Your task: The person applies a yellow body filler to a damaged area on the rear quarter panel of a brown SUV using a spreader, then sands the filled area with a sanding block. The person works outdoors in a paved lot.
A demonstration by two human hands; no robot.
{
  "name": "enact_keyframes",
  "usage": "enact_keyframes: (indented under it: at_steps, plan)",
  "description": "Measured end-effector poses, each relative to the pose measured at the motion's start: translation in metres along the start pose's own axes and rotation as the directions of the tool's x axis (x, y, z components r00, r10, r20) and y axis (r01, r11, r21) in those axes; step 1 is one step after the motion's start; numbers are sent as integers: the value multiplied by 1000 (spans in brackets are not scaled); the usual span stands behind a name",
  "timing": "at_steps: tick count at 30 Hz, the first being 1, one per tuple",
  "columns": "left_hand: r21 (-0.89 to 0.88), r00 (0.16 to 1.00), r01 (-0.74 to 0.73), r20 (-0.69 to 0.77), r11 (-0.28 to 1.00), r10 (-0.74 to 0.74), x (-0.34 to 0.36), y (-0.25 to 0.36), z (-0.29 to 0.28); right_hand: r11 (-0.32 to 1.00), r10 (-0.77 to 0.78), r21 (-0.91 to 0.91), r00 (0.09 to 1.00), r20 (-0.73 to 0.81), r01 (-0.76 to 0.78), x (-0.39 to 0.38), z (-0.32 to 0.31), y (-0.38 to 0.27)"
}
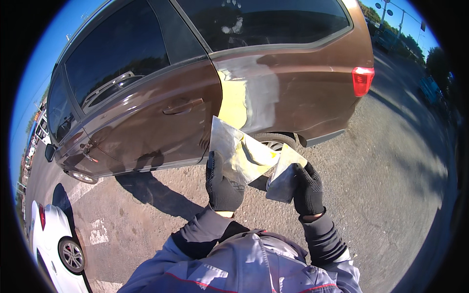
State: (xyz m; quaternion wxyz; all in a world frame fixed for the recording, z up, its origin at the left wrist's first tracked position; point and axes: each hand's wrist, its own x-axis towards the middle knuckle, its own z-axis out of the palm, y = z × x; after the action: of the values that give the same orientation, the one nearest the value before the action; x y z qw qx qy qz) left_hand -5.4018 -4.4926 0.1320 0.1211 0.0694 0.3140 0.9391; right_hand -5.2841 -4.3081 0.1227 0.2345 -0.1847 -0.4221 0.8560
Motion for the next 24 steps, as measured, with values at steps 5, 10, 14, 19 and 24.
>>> enact_keyframes:
  at_steps: [5, 10, 14, 19, 24]
  plan:
    - [710, 832, -546, 396, 445, 389, -18, -10, -12, 996, -19, 81, 998, -56, 24, 1, 8, 8]
    - [740, 730, -670, 641, 62, 239, -33, -22, -12, 983, -179, -30, 984, -22, 179, 0, 18, -1]
    - [755, 881, -453, 460, 474, 109, -45, -30, -2, 946, -324, -47, 945, -38, 322, -1, 21, -13]
    - [809, 950, -237, 310, 538, -47, -40, -14, -7, 842, -538, 28, 843, -26, 538, -5, 14, -31]
    - [766, 743, -636, 640, -87, 195, -13, 13, -20, 918, -351, 266, 915, 199, 295, -22, 23, -30]
